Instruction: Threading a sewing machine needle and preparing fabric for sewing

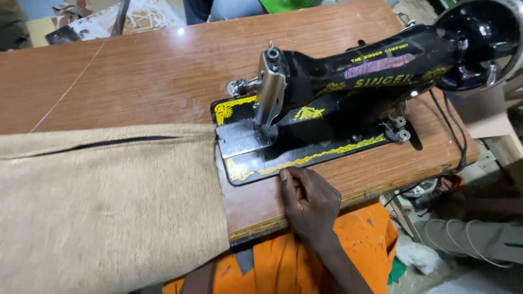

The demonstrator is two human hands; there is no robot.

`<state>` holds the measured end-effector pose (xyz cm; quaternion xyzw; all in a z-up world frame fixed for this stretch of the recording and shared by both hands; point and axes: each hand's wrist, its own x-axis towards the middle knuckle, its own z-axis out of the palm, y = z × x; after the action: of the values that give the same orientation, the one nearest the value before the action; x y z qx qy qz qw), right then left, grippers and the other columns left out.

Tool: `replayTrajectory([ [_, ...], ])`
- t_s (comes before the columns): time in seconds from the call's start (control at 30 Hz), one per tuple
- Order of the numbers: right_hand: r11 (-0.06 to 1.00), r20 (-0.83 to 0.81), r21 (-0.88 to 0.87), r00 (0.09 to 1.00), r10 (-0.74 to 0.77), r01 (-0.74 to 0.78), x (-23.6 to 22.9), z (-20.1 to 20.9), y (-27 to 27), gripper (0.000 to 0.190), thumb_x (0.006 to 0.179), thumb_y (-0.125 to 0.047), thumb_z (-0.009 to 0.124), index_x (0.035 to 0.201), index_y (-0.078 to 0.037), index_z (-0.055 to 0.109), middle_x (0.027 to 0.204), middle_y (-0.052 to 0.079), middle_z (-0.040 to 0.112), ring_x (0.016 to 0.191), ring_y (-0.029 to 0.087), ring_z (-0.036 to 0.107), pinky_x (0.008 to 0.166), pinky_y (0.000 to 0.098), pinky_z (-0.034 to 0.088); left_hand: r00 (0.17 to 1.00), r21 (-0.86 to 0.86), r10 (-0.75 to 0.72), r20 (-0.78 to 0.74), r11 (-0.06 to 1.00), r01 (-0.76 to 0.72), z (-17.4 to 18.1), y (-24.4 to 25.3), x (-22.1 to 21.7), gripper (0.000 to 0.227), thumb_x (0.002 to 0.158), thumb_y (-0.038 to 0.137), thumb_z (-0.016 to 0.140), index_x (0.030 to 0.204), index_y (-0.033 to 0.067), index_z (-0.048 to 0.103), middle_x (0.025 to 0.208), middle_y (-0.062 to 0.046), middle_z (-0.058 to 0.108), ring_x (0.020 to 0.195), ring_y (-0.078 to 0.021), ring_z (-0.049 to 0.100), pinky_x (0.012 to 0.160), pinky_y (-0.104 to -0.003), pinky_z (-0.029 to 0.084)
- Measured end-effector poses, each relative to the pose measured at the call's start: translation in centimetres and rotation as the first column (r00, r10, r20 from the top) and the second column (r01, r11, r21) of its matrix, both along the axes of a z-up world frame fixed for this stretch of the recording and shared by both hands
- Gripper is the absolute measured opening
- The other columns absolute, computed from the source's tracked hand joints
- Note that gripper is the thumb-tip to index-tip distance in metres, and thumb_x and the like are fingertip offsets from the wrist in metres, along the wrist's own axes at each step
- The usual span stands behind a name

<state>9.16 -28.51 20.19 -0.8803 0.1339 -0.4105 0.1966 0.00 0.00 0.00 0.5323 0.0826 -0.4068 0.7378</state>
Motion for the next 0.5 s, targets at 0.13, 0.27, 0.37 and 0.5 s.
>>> replayTrajectory([
  [0.13,0.966,0.038,0.257,0.999,-0.012,0.002,-1.3,0.9,0.1,0.014,0.122,-0.023,0.085,0.121,-0.011,0.093,0.097,0.012,0.085,0.088,0.034,0.085,0.079,0.0460,0.066,0.998,0.007,0.057,-0.031,0.998,-0.057,6.8,-2.1,7.6,0.028,0.096,0.017,0.100,0.107,-0.0018,0.083,0.131,-0.031,0.104,0.109,-0.0435,0.100,0.103,-0.060,0.080],
  [0.27,0.776,0.000,0.631,1.000,0.015,-0.011,-3.9,5.7,1.7,0.024,0.124,-0.027,0.077,0.138,-0.009,0.087,0.122,0.005,0.089,0.102,0.017,0.086,0.094,0.0324,0.071,0.993,-0.198,-0.051,-0.107,0.980,0.029,10.9,-1.8,5.0,0.021,0.100,-0.004,0.097,0.110,-0.0059,0.079,0.133,-0.039,0.098,0.109,-0.0527,0.100,0.095,-0.055,0.080],
  [0.37,0.784,-0.112,0.617,0.980,0.166,-0.062,-7.4,7.7,2.2,0.016,0.121,-0.020,0.078,0.121,-0.012,0.092,0.125,0.003,0.096,0.114,0.017,0.089,0.105,0.0325,0.068,0.984,-0.400,-0.118,0.130,0.902,0.161,12.0,-1.9,3.7,0.017,0.105,-0.004,0.095,0.112,-0.0007,0.080,0.141,-0.039,0.092,0.120,-0.0453,0.096,0.102,-0.051,0.082],
  [0.5,0.739,-0.216,0.669,0.932,0.292,-0.076,-10.6,7.9,1.7,0.023,0.114,-0.030,0.084,0.111,-0.012,0.097,0.094,0.002,0.099,0.086,0.014,0.094,0.082,0.0318,0.075,0.977,-0.443,-0.087,0.197,0.881,0.168,17.2,-3.9,4.8,0.018,0.109,0.002,0.094,0.115,0.0011,0.078,0.139,-0.035,0.090,0.116,-0.0470,0.096,0.096,-0.049,0.082],
])
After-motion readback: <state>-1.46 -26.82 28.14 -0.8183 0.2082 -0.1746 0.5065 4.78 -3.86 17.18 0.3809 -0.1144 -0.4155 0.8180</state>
